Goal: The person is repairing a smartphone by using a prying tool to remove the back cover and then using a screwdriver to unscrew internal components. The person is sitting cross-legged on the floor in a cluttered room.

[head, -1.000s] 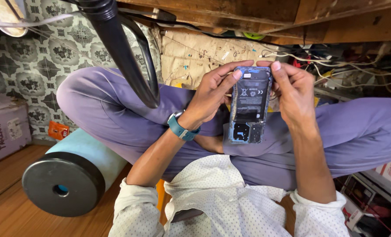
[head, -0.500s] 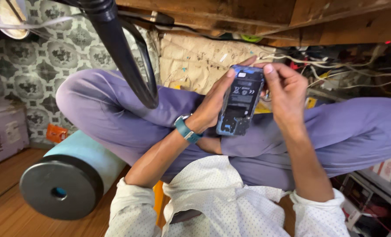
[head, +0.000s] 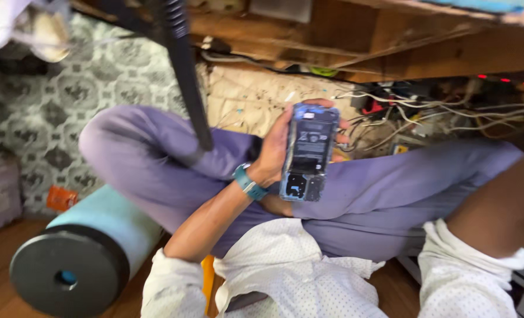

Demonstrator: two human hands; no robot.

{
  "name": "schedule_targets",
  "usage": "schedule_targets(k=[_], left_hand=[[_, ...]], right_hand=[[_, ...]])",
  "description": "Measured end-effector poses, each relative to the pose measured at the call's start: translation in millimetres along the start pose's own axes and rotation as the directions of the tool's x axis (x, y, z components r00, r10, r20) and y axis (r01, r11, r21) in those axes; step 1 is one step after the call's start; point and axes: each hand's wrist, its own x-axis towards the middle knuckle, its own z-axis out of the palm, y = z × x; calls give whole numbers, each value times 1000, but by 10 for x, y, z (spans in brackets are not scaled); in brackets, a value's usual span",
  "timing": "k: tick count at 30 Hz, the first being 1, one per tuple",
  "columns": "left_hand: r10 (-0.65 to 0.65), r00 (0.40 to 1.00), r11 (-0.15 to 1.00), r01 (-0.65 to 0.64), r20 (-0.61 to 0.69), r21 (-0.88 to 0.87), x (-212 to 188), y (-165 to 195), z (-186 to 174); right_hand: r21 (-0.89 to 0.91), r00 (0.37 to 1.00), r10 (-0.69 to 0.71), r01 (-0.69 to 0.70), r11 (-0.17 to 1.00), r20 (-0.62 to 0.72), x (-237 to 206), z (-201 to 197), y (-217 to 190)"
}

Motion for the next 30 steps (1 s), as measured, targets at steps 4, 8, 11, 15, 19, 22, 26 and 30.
schedule_targets(k=[4,8,11,15,19,22,26,30], left_hand=[[0,1000,1000,0,-6,7,-22,17,-30],[-17,997,999,13,-69,-47,-7,13,-18],[0,997,999,-4,-74,-48,15,13,-13],[23,989,999,-16,-143,50,-19,30,-15],[60,980,985,-27,-191,172,-28,18,-27],[55,979,986,-22,-196,166,-20,16,-41],[66,972,990,-36,-227,133,-4,12,-44],[-2,973,999,11,-231,38,-25,5,-29]], right_hand=[[217,986,59,-24,976,-158,-443,222,-64],[553,948,174,3,833,-266,-714,282,-160],[696,983,107,26,718,-148,-1025,675,-331],[610,992,-101,127,782,-77,-1319,1091,-328],[594,985,-147,170,787,-86,-1265,1163,-330],[607,985,-156,170,776,-77,-1175,1164,-417],[489,963,-258,263,832,-79,-1186,1235,-418],[693,1000,-15,12,721,-2,-1273,1291,-336]])
